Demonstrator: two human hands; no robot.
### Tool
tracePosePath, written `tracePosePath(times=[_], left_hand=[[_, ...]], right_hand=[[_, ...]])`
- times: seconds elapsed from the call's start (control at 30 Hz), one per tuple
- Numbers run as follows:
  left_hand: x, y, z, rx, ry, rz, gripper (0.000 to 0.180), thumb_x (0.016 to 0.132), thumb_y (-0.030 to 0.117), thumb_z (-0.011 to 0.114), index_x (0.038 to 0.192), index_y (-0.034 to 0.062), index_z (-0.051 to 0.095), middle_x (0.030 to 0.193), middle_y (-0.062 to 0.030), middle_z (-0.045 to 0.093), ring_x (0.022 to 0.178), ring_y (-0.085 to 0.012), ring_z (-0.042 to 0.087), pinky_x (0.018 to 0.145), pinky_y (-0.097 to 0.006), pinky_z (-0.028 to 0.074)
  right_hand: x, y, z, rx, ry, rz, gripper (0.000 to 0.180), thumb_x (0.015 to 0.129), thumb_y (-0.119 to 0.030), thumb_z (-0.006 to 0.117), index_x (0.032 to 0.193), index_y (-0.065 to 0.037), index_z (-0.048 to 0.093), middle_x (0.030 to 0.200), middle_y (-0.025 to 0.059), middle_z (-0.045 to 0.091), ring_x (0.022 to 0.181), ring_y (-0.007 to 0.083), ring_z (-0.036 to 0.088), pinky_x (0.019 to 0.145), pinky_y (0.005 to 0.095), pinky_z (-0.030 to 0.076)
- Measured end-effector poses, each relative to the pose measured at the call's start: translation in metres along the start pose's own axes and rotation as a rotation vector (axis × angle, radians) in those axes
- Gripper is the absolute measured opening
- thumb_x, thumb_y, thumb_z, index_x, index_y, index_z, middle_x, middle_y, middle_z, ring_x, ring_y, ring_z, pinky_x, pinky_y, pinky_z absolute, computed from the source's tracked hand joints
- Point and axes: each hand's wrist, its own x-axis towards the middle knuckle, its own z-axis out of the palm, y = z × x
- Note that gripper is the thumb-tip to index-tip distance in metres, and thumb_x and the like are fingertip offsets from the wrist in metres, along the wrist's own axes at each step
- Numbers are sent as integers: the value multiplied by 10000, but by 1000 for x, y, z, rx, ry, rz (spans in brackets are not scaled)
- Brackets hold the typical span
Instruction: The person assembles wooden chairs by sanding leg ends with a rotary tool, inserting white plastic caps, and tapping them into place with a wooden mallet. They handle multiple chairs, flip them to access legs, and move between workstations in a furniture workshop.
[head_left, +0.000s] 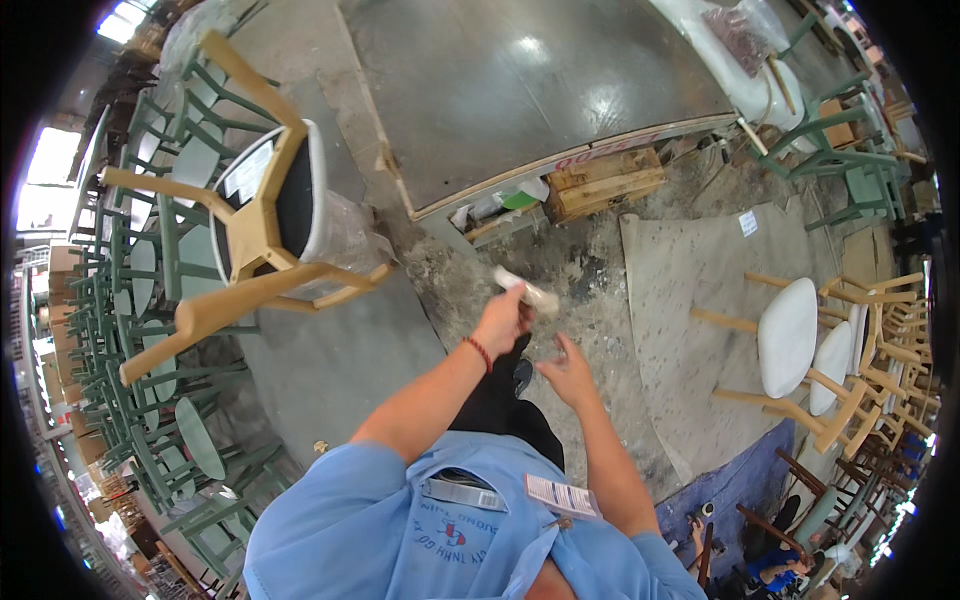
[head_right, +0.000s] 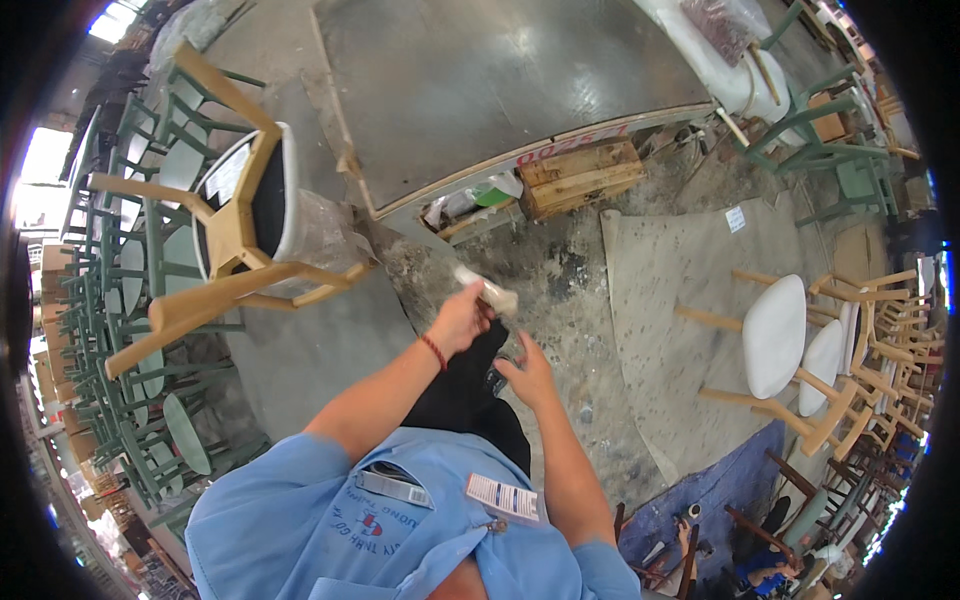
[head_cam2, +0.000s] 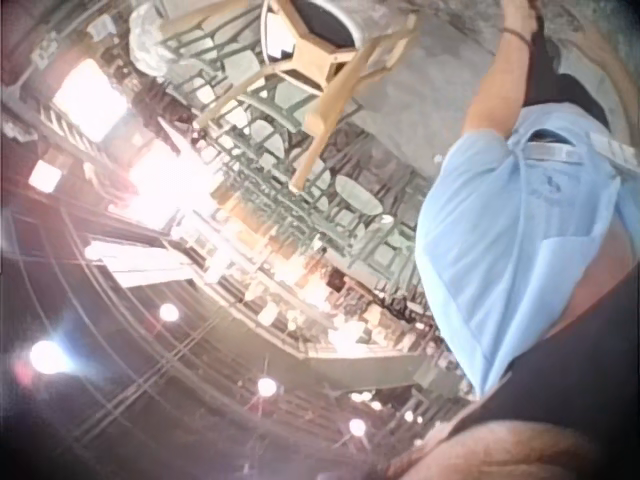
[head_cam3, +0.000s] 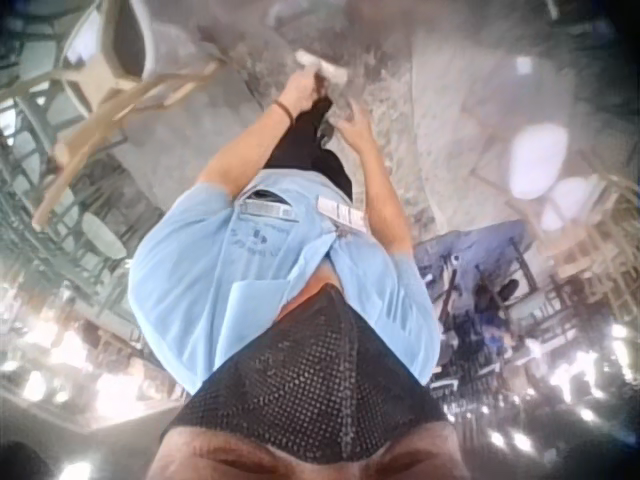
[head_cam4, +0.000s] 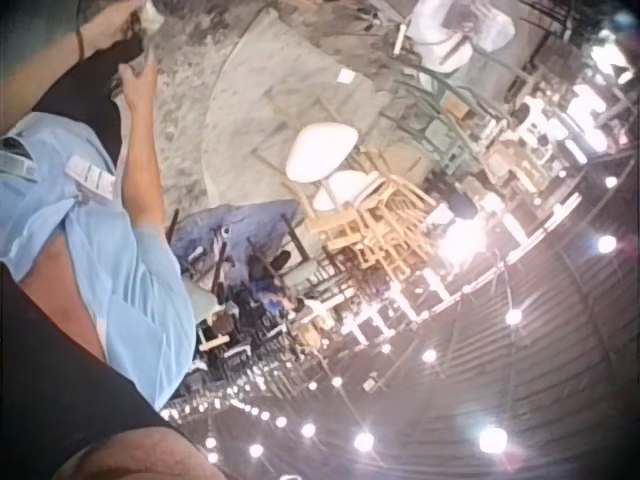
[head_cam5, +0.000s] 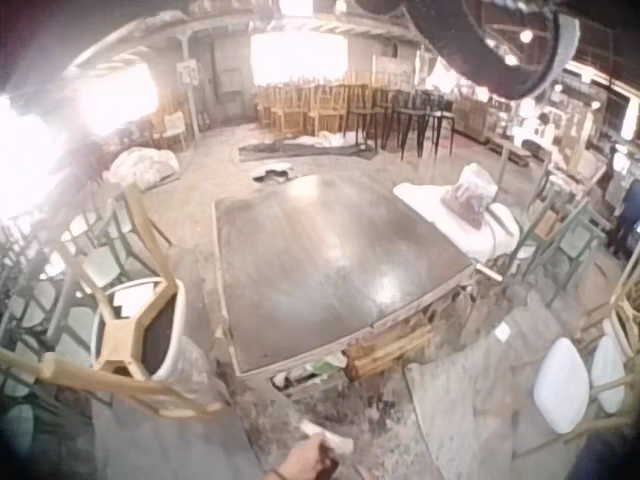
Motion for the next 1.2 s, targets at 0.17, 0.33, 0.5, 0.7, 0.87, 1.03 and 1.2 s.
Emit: tracePosePath(times=[0.17, 0.33, 0.5, 0.7, 0.87, 1.03, 1.2], left_hand=[[187, 32, -38, -229, 375, 10, 299, 983, 371, 562, 892, 88, 584, 702, -47, 585, 560, -164, 550, 459, -316, 454], [324, 41, -65, -555, 535, 66, 165, 1016, 255, 536, 1054, 95, 546, 916, -111, 557, 753, -200, 552, 554, -325, 478], [396, 81, -144, -631, 571, 40, 123, 1018, 125, 488, 1107, 76, 556, 932, -111, 562, 765, -227, 551, 616, -322, 492], [398, 72, -120, -339, 697, -80, 309, 993, 232, 502, 1242, 52, 537, 1103, -155, 586, 931, -253, 589, 727, -384, 516], [374, 100, -119, 432, 866, 173, 494, 958, 335, 550, 1292, -29, 529, 1241, -256, 591, 1092, -343, 612, 839, -401, 532], [369, 137, -39, 1381, 696, 563, 903, 812, 494, 722, 1416, -87, 383, 1430, -294, 435, 1304, -390, 472, 1054, -425, 443], [389, 162, -57, 1648, 615, 421, 1226, 678, 594, 796, 1493, -90, 187, 1600, -231, 149, 1463, -367, 220, 1153, -411, 337]], right_hand=[[-41, 138, -53, -136, 122, 441, 597, 830, -241, 714, 1327, 40, 538, 1181, 212, 654, 962, 260, 670, 828, 351, 530], [-136, 192, -124, 93, 294, 1067, 445, 842, -213, 687, 1190, 55, 614, 932, 129, 692, 763, 196, 665, 679, 326, 528], [-64, 169, -124, 87, 193, 961, 283, 909, -174, 619, 1122, 7, 659, 839, 79, 670, 704, 148, 622, 635, 309, 512], [8, 144, -99, 313, 263, 956, 335, 949, -217, 604, 1189, 17, 607, 928, 24, 654, 774, 97, 595, 638, 249, 472], [21, 149, -89, 438, 276, 897, 366, 954, -253, 635, 1229, -14, 603, 953, 3, 659, 780, 75, 581, 626, 236, 449], [12, 181, -91, 381, 221, 951, 385, 950, -282, 641, 1238, -28, 612, 998, 16, 672, 841, 104, 629, 660, 253, 467], [-17, 215, -100, 268, 188, 948, 352, 955, -250, 608, 1227, -28, 625, 965, 23, 676, 838, 112, 642, 642, 262, 475]])
